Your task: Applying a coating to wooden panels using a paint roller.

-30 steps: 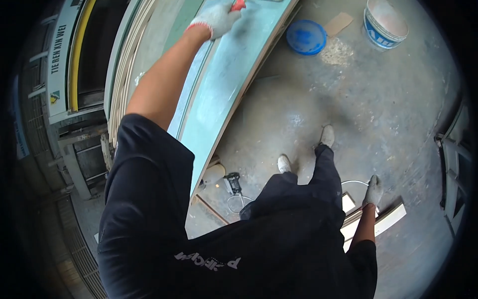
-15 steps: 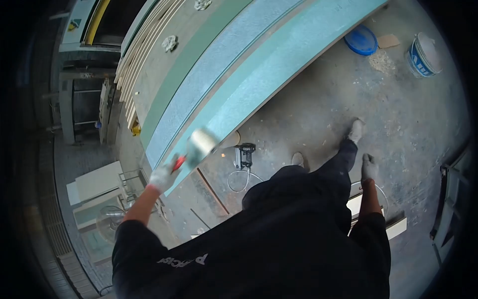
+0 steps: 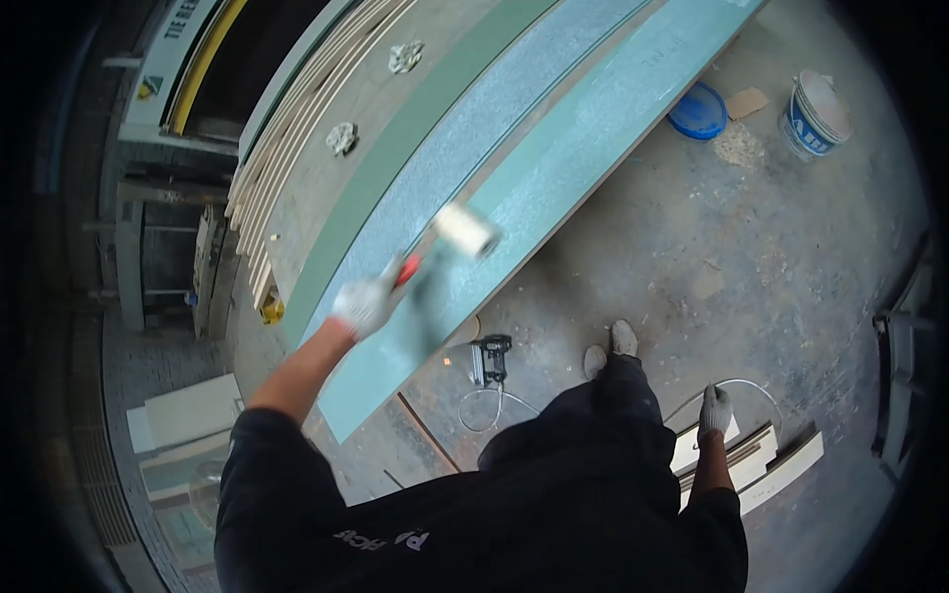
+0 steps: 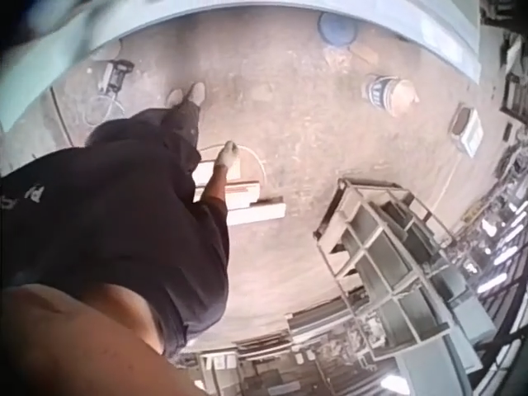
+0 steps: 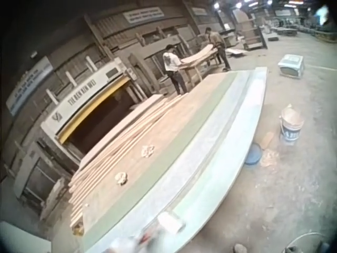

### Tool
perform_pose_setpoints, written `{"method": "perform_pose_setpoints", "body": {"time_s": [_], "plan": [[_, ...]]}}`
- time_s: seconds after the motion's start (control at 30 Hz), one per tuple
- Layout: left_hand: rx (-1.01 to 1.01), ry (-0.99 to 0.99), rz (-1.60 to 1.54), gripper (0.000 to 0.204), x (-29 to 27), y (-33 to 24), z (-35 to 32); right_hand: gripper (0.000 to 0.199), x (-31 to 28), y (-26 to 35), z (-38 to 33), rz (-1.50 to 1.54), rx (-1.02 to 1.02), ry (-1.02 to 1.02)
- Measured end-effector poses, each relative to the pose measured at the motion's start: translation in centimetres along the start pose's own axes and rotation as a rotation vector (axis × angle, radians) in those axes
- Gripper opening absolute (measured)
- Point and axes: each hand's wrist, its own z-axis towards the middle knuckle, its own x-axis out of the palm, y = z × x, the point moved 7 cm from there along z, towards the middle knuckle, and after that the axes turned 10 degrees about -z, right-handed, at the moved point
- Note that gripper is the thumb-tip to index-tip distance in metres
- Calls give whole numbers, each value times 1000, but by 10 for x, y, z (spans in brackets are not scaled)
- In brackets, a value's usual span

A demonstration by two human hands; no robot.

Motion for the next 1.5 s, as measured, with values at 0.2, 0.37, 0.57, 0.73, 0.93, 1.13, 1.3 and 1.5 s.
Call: {"method": "perform_pose_setpoints", "body": {"time_s": [0.2,0.37,0.57,0.73,0.93,1.13,1.3,1.5], "plan": [[252,-189,-115,52,-122,-185,222,38,-2,4,-26,115,-29,-131],[293,-280,-222,48,-132,-243,256,42,-2,24,-56,91,-33,-169],[341,-207,-138,52,-47,-115,141,35,56,2,-76,292,52,-179],[246,-149,-43,61,65,53,-8,31,120,11,-108,240,-10,-53],[-10,-152,-15,64,227,310,-259,30,226,85,-216,106,-286,8],[-177,-27,-16,59,307,463,-476,29,288,91,-286,-97,-447,41],[-147,-116,39,61,305,462,-448,38,275,70,-331,121,-234,125],[115,-121,37,59,216,320,-260,33,242,-8,-358,326,-106,2]]}}
